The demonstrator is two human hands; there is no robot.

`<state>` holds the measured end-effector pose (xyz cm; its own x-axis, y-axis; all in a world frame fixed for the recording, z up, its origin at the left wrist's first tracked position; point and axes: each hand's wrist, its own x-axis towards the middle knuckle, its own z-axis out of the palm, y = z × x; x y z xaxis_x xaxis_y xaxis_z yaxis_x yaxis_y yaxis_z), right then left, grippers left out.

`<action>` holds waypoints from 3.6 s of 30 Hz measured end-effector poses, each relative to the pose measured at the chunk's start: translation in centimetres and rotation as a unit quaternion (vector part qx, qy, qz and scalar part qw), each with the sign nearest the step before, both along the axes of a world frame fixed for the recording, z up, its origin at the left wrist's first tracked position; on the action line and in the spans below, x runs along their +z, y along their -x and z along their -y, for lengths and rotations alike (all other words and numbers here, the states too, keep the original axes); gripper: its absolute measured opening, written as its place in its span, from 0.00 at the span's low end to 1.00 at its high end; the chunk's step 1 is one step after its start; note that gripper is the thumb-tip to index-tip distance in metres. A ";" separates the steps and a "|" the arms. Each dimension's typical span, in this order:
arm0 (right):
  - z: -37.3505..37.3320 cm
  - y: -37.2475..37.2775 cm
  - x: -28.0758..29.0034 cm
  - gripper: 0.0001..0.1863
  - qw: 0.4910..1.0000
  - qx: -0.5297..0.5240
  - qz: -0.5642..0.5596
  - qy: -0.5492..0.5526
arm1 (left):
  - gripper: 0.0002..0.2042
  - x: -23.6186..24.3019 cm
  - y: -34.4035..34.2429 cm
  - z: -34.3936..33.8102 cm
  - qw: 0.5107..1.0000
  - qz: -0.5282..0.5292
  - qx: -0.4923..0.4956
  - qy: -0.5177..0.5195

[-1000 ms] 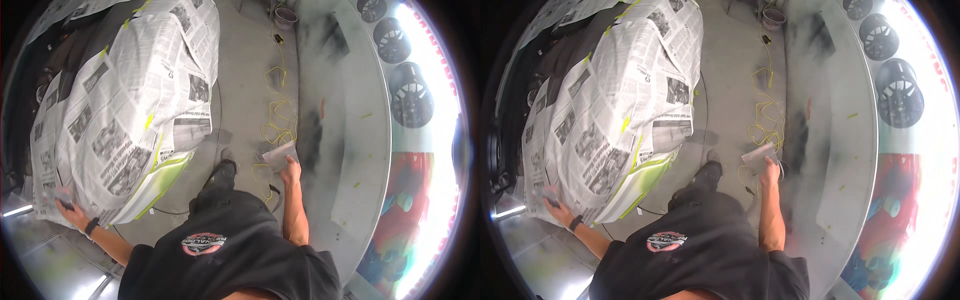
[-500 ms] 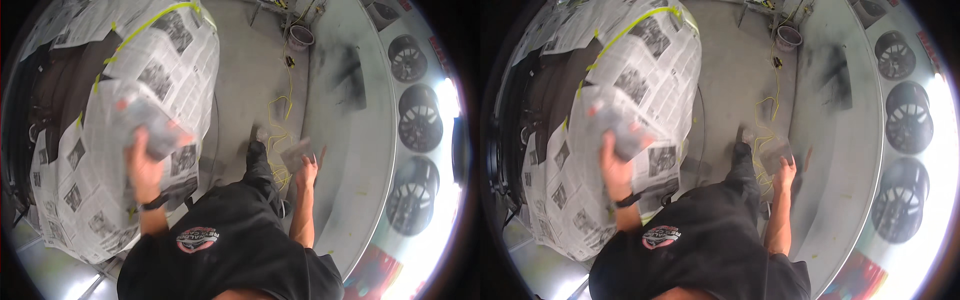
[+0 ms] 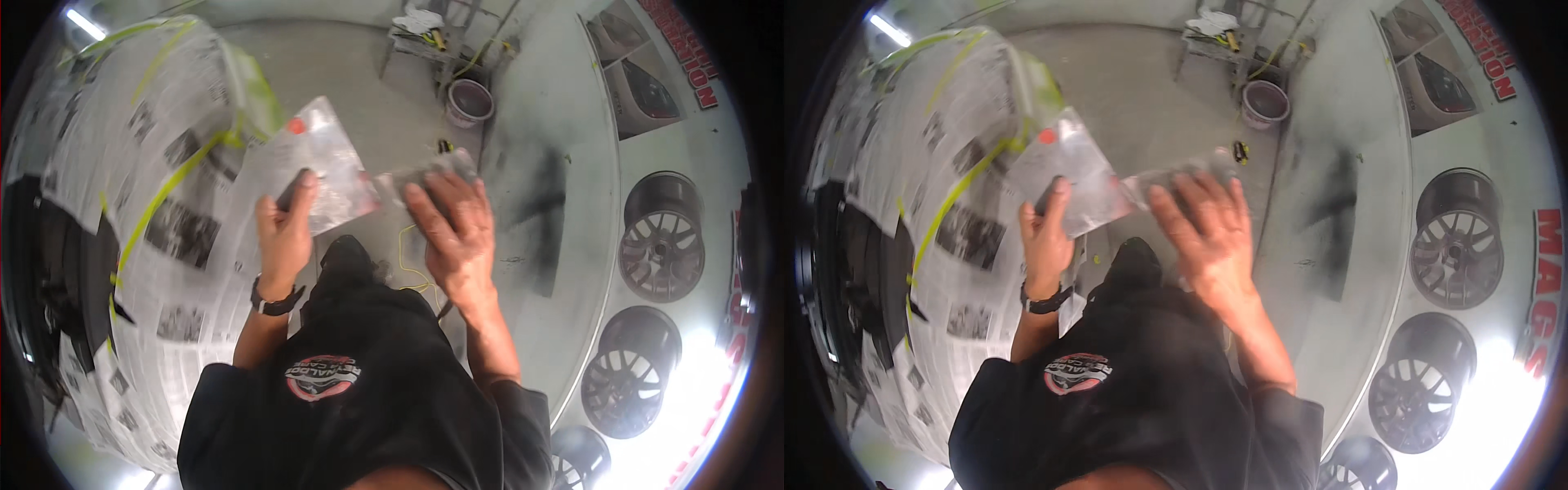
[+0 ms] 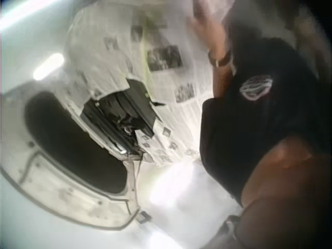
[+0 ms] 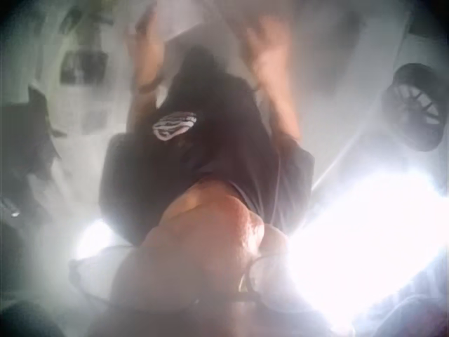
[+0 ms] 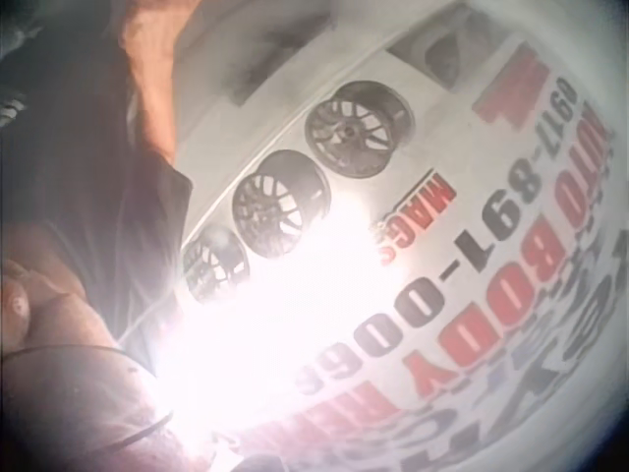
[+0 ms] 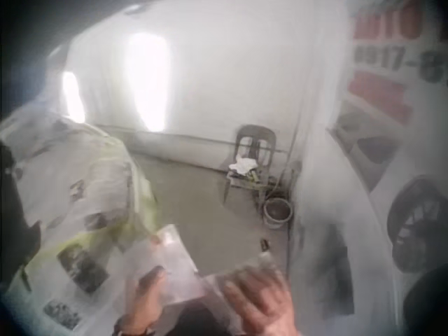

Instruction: Sanding the body of a vehicle in preparation for painting.

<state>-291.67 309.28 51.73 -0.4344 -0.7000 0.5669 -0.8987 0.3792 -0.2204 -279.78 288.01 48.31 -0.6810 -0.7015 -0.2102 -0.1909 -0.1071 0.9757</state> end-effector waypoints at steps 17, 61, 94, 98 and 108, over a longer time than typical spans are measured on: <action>24.6 27.1 -0.4 0.29 0.993 0.042 0.015 -0.107 | 0.13 -0.6 28.6 20.6 0.992 -0.110 0.047 -0.038; 62.3 67.0 -9.9 0.27 0.850 0.506 0.101 -0.101 | 0.29 -7.0 63.0 45.5 0.881 0.132 0.454 0.010; 74.1 64.8 -49.5 0.17 0.668 0.243 0.650 -0.269 | 0.15 -39.4 55.6 41.2 0.742 0.345 0.565 0.110; 76.6 60.8 -57.8 0.24 0.509 0.122 0.818 -0.239 | 0.17 -51.6 52.6 35.6 0.835 0.369 0.400 0.078; 81.4 55.2 -67.3 0.37 0.339 0.132 0.860 -0.359 | 0.17 -68.9 48.9 33.9 0.909 0.344 0.229 0.061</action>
<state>-346.87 227.92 -15.59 0.4403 -0.5334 -0.7223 0.3007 0.8456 -0.4411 -328.68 254.10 -20.57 -0.0487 -0.9248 -0.3773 -0.7230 -0.2280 0.6522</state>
